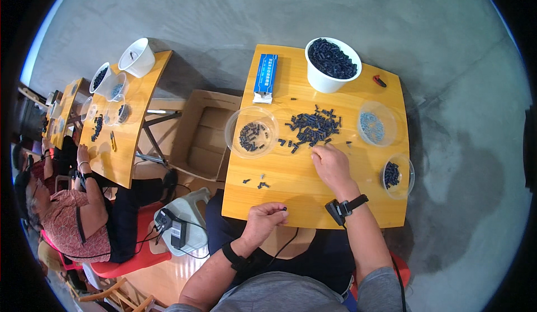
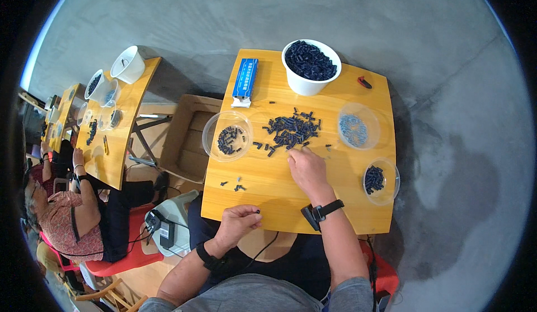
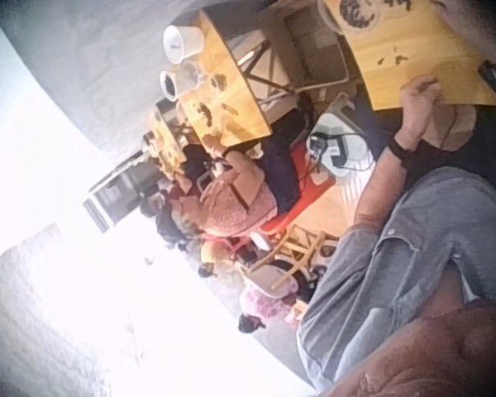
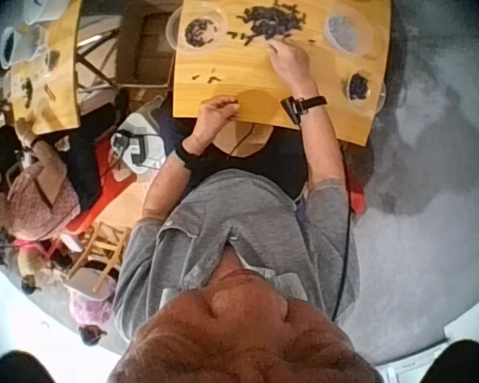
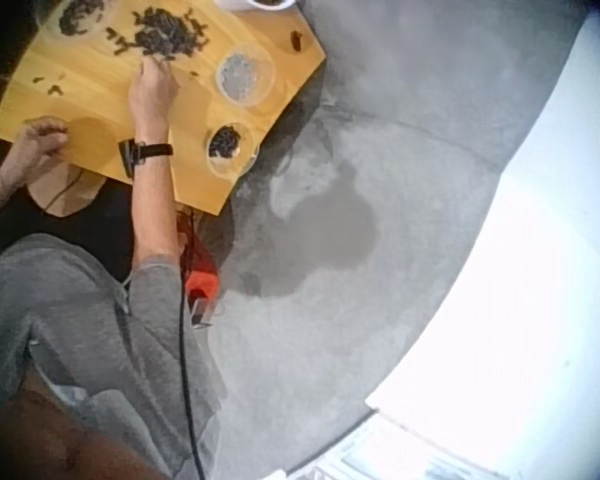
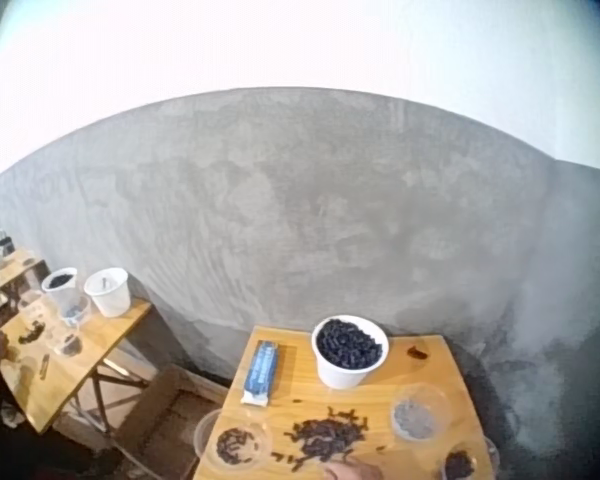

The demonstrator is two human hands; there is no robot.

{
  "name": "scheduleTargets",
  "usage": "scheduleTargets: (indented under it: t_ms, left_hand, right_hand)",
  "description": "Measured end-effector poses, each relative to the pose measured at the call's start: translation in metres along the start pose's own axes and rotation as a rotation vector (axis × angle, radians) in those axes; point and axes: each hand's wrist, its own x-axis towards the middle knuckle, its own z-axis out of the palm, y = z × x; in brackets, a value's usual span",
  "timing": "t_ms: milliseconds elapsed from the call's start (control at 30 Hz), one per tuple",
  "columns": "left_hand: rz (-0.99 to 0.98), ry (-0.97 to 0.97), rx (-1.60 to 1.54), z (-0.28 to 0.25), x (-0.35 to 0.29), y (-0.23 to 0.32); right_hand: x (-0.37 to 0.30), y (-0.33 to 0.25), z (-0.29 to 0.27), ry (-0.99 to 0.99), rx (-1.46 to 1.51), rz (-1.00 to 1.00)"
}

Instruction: Assembling small black plastic components with yellow internal parts at a workbench.

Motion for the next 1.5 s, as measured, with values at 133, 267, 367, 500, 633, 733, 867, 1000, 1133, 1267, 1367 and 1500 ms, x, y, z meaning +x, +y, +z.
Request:
scheduleTargets:
  t_ms: [133, 267, 367, 500, 633, 733, 867, 1000, 1133, 1267, 1367, 1500]
  left_hand:
    - [0.038, -0.005, 0.014, 0.002, -0.005, 0.015]
    - [0.077, 0.009, 0.012, 0.005, -0.008, 0.027]
    - [0.146, 0.006, -0.033, 0.011, -0.014, 0.038]
    - [0.165, -0.002, -0.051, 0.012, -0.023, 0.042]
    - [0.138, -0.032, -0.042, 0.014, -0.032, 0.044]
    - [0.140, -0.055, -0.077, 0.013, -0.040, 0.046]
    - [0.157, -0.084, -0.066, 0.017, -0.052, 0.056]
    - [0.227, -0.134, -0.103, 0.025, -0.069, 0.064]
    - [0.283, -0.234, -0.114, 0.030, -0.083, 0.066]
    - [0.347, -0.292, -0.096, 0.031, -0.091, 0.066]
    - [0.351, -0.269, -0.114, 0.033, -0.095, 0.065]
    - [0.366, -0.260, -0.124, 0.033, -0.096, 0.061]
  right_hand:
    - [0.001, 0.008, 0.010, 0.004, -0.086, -0.066]
    - [-0.004, 0.013, 0.017, 0.099, -0.200, -0.090]
    - [-0.006, 0.017, 0.008, 0.101, -0.056, -0.106]
    - [-0.016, 0.013, 0.002, 0.010, 0.248, 0.037]
    - [-0.031, 0.000, -0.002, 0.040, 0.870, 0.444]
    - [-0.043, -0.010, -0.014, 0.037, 1.072, 0.508]
    - [-0.060, -0.020, -0.024, 0.010, 1.357, 0.497]
    - [-0.074, -0.044, -0.046, -0.007, 1.378, 0.466]
    - [-0.089, -0.065, -0.063, -0.052, 1.408, 0.399]
    - [-0.103, -0.087, -0.076, -0.086, 1.406, 0.331]
    - [-0.112, -0.097, -0.085, -0.100, 1.230, 0.220]
    - [-0.117, -0.113, -0.097, -0.083, 1.145, 0.077]
